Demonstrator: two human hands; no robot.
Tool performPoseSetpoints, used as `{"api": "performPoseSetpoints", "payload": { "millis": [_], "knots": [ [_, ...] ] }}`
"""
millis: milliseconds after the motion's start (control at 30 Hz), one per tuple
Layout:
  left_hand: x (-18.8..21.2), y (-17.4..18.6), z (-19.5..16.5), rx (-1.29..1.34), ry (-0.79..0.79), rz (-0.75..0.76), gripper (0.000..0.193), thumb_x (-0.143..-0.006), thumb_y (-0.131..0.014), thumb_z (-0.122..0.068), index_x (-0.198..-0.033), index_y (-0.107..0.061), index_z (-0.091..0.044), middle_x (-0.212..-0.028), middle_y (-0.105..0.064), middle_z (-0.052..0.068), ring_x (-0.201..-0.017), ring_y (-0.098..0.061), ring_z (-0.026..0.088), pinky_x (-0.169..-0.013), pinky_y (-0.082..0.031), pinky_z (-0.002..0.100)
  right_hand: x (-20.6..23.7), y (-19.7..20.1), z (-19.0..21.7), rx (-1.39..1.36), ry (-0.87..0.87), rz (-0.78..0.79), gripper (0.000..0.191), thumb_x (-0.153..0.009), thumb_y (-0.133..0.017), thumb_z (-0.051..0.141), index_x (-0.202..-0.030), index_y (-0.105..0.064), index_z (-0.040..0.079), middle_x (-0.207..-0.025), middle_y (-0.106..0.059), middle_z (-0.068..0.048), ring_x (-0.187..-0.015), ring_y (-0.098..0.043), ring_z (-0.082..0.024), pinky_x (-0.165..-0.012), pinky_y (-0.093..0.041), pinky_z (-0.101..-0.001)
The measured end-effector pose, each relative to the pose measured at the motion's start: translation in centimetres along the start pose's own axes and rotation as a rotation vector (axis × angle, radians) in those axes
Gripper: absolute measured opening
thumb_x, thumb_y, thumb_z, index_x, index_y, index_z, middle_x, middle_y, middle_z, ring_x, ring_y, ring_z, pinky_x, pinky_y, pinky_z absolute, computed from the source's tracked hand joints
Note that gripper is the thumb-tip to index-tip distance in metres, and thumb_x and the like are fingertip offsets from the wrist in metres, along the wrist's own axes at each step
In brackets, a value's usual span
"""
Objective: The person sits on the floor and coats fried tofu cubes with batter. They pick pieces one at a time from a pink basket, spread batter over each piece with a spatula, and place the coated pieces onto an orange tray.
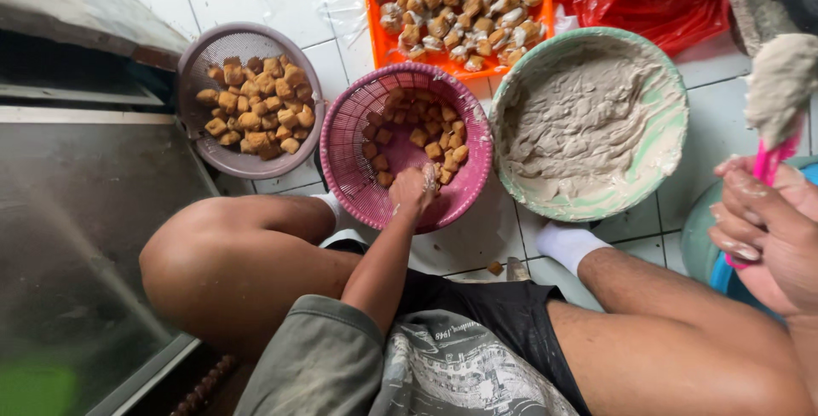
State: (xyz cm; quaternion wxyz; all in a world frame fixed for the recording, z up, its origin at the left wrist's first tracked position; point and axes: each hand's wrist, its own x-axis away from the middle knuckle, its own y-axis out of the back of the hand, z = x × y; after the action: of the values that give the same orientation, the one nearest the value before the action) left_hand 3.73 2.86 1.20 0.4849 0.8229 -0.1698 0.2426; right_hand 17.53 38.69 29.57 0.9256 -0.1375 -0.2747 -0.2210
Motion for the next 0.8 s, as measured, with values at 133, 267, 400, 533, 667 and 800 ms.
{"api": "performPoseSetpoints", "payload": {
  "millis": [133, 267, 400, 533, 667, 800],
  "knots": [
    [-1.2, -0.3, 2.1, -0.286, -0.031, 0.232, 0.054, -0.084, -0.062, -0.054, -0.097, -0.074, -0.003, -0.102, -0.071, 0.024, -0.098, -0.071, 0.04, -0.084, -0.058, 0.049, 0.0, -0.2, 0.0, 0.038, 0.008, -0.028, 0.015, -0.109, -0.054, 0.021, -0.111, -0.056, 0.006, -0.067, -0.031, 0.008, -0.049, -0.024, -0.001, -0.044, -0.023, -0.0193],
    [-0.6, -1.5, 1.8, -0.32, -0.3, 0.069, 0.041, -0.095, -0.053, -0.04, -0.093, -0.073, -0.005, -0.093, -0.073, 0.022, -0.087, -0.072, 0.041, -0.077, -0.057, 0.055, -0.3, -0.9, 0.5, 0.049, 0.008, -0.039, 0.015, -0.109, -0.053, 0.021, -0.113, -0.057, 0.007, -0.067, -0.031, 0.007, -0.049, -0.024, -0.001, -0.044, -0.024, -0.0187],
    [-0.7, -1.9, 1.9, -0.251, -0.278, -0.001, 0.034, -0.098, -0.055, -0.034, -0.105, -0.066, -0.003, -0.103, -0.069, 0.022, -0.093, -0.069, 0.041, -0.076, -0.055, 0.056, -0.7, -1.5, 1.0, 0.031, 0.019, -0.032, 0.015, -0.109, -0.053, 0.021, -0.112, -0.056, 0.008, -0.068, -0.031, 0.008, -0.049, -0.025, 0.0, -0.044, -0.024, -0.0179],
    [-1.6, -1.2, 2.8, -0.012, -0.116, 0.01, 0.027, -0.093, -0.058, -0.018, -0.118, -0.061, -0.008, -0.119, -0.066, 0.019, -0.102, -0.067, 0.041, -0.086, -0.055, 0.052, -0.7, -1.5, 1.8, 0.021, 0.037, -0.028, 0.012, -0.108, -0.053, 0.02, -0.113, -0.056, 0.009, -0.069, -0.032, 0.008, -0.05, -0.026, 0.0, -0.045, -0.025, -0.0175],
    [-2.1, -0.5, 3.1, 0.034, -0.14, -0.129, 0.043, -0.086, -0.067, -0.018, -0.127, -0.057, -0.008, -0.121, -0.063, 0.019, -0.11, -0.064, 0.042, -0.089, -0.054, 0.052, -0.6, -1.6, 2.2, -0.009, 0.05, -0.045, 0.012, -0.108, -0.052, 0.021, -0.112, -0.056, 0.011, -0.069, -0.033, 0.008, -0.049, -0.026, 0.001, -0.044, -0.025, -0.0159],
    [-2.7, -0.4, 2.2, 0.037, -0.172, -0.158, 0.06, -0.088, -0.07, -0.021, -0.142, -0.047, -0.01, -0.137, -0.054, 0.019, -0.122, -0.056, 0.041, -0.097, -0.051, 0.051, -0.4, -1.9, 2.3, -0.023, 0.059, -0.041, 0.012, -0.108, -0.053, 0.021, -0.112, -0.056, 0.01, -0.069, -0.033, 0.008, -0.049, -0.026, 0.001, -0.044, -0.025, -0.016]
  ]
}}
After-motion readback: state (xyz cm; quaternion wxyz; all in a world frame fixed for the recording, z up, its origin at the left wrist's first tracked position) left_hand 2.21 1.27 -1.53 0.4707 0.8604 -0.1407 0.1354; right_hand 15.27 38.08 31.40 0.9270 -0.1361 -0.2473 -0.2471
